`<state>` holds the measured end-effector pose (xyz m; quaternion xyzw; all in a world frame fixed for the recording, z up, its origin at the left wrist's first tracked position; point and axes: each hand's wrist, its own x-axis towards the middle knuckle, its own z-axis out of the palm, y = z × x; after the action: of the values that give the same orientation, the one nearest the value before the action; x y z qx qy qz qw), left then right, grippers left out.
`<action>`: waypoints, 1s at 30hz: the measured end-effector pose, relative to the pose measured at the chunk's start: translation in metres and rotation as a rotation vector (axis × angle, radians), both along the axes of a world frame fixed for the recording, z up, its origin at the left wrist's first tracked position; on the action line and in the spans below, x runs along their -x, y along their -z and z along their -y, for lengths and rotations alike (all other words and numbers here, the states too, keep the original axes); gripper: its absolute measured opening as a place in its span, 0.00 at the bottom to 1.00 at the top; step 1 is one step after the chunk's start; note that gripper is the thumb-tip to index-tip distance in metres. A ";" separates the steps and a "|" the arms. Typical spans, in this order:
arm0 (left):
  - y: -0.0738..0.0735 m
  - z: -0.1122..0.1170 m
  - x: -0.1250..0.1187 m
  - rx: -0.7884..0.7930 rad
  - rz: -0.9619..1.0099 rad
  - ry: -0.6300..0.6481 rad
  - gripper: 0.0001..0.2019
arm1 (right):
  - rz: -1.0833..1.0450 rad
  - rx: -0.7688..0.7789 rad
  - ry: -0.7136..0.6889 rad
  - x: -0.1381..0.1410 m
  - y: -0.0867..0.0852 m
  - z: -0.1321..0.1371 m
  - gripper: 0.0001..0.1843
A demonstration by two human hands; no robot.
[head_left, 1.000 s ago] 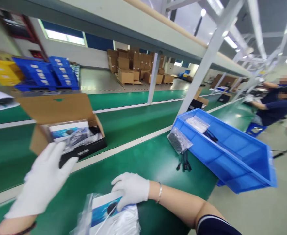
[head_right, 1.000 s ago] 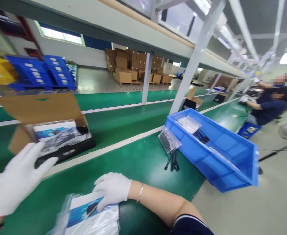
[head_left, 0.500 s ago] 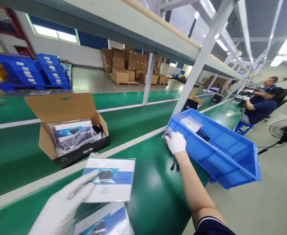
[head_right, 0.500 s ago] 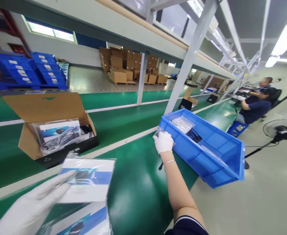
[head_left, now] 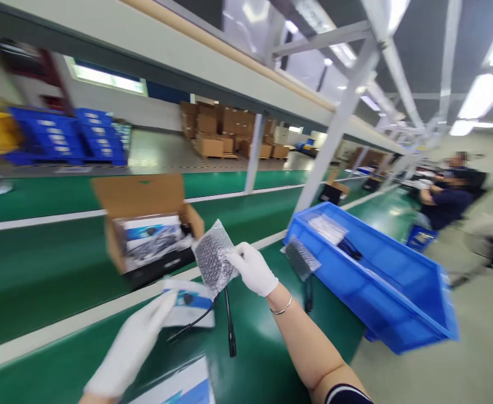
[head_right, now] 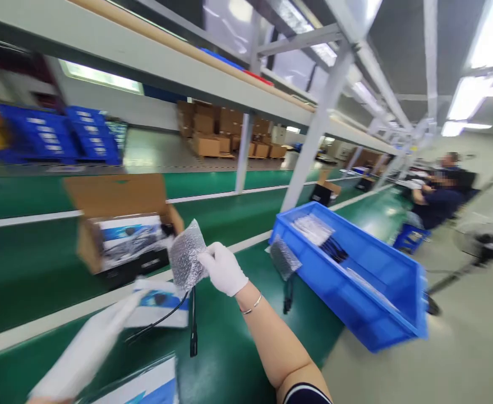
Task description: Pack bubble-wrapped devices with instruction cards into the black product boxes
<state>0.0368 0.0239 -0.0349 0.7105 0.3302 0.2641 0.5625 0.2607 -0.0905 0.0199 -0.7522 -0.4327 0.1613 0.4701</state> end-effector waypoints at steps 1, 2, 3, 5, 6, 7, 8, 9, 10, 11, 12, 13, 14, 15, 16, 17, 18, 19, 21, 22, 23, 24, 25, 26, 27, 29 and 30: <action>-0.006 0.006 -0.004 0.121 0.044 0.038 0.20 | -0.120 -0.033 -0.097 0.014 0.002 -0.014 0.12; -0.010 0.010 -0.007 0.265 0.124 0.024 0.23 | -0.233 -0.048 -0.187 0.028 0.005 -0.026 0.13; -0.012 0.010 -0.008 0.380 0.211 -0.007 0.25 | -0.329 -0.060 -0.276 0.040 0.008 -0.037 0.13; -0.013 0.003 -0.003 0.526 0.393 -0.158 0.25 | -0.450 -0.082 -0.484 0.059 0.010 -0.053 0.20; -0.013 -0.001 0.003 0.567 0.451 -0.224 0.24 | -0.461 -0.089 -0.599 0.065 0.010 -0.058 0.29; -0.012 -0.005 0.009 0.591 0.482 -0.272 0.24 | -0.436 -0.086 -0.709 0.070 0.010 -0.061 0.39; -0.010 -0.009 0.016 0.607 0.486 -0.288 0.23 | -0.387 -0.073 -0.799 0.072 0.009 -0.064 0.46; -0.010 -0.011 0.022 0.614 0.472 -0.280 0.23 | -0.339 -0.058 -0.848 0.074 0.009 -0.065 0.46; -0.009 -0.012 0.026 0.609 0.454 -0.254 0.23 | -0.303 -0.042 -0.851 0.075 0.010 -0.066 0.41; -0.009 -0.012 0.029 0.589 0.436 -0.219 0.24 | -0.280 -0.032 -0.814 0.075 0.012 -0.067 0.31; -0.009 -0.012 0.031 0.554 0.417 -0.182 0.24 | -0.273 -0.022 -0.753 0.076 0.014 -0.069 0.22; -0.009 -0.011 0.031 0.507 0.393 -0.151 0.25 | -0.274 -0.013 -0.682 0.076 0.018 -0.070 0.16; -0.009 -0.010 0.030 0.453 0.362 -0.130 0.26 | -0.271 0.002 -0.615 0.076 0.021 -0.071 0.13; -0.009 -0.009 0.029 0.397 0.323 -0.121 0.26 | -0.255 0.021 -0.557 0.076 0.025 -0.073 0.11; -0.009 -0.008 0.027 0.347 0.283 -0.120 0.27 | -0.234 0.039 -0.508 0.077 0.029 -0.074 0.11; -0.008 -0.007 0.026 0.313 0.248 -0.123 0.27 | -0.215 0.055 -0.464 0.077 0.032 -0.075 0.12; -0.007 -0.006 0.025 0.297 0.223 -0.125 0.28 | -0.198 0.067 -0.426 0.077 0.034 -0.076 0.12; -0.006 -0.006 0.024 0.296 0.210 -0.122 0.28 | -0.185 0.076 -0.396 0.078 0.036 -0.077 0.12; -0.005 -0.005 0.023 0.315 0.203 -0.101 0.29 | -0.173 0.094 -0.363 0.078 0.038 -0.079 0.14; -0.004 -0.005 0.023 0.325 0.207 -0.091 0.29 | -0.169 0.103 -0.358 0.079 0.039 -0.079 0.15; -0.004 -0.004 0.022 0.332 0.212 -0.083 0.29 | -0.166 0.112 -0.355 0.079 0.039 -0.080 0.16; -0.003 -0.004 0.022 0.336 0.219 -0.078 0.29 | -0.165 0.119 -0.352 0.079 0.039 -0.080 0.17; -0.003 -0.004 0.022 0.342 0.227 -0.075 0.28 | -0.168 0.126 -0.354 0.079 0.039 -0.080 0.17; -0.004 -0.003 0.021 0.349 0.236 -0.074 0.28 | -0.175 0.131 -0.356 0.079 0.039 -0.080 0.17; -0.004 -0.003 0.021 0.357 0.243 -0.073 0.28 | -0.182 0.133 -0.360 0.079 0.039 -0.081 0.17; -0.004 -0.004 0.021 0.374 0.253 -0.072 0.29 | -0.188 0.135 -0.368 0.078 0.040 -0.081 0.18; -0.004 -0.004 0.021 0.380 0.255 -0.071 0.29 | -0.188 0.135 -0.372 0.078 0.040 -0.081 0.17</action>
<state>0.0161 0.0276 -0.0314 0.5405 0.3250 0.3047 0.7137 0.1830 -0.0092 -0.0199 -0.6707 -0.5064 0.3433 0.4193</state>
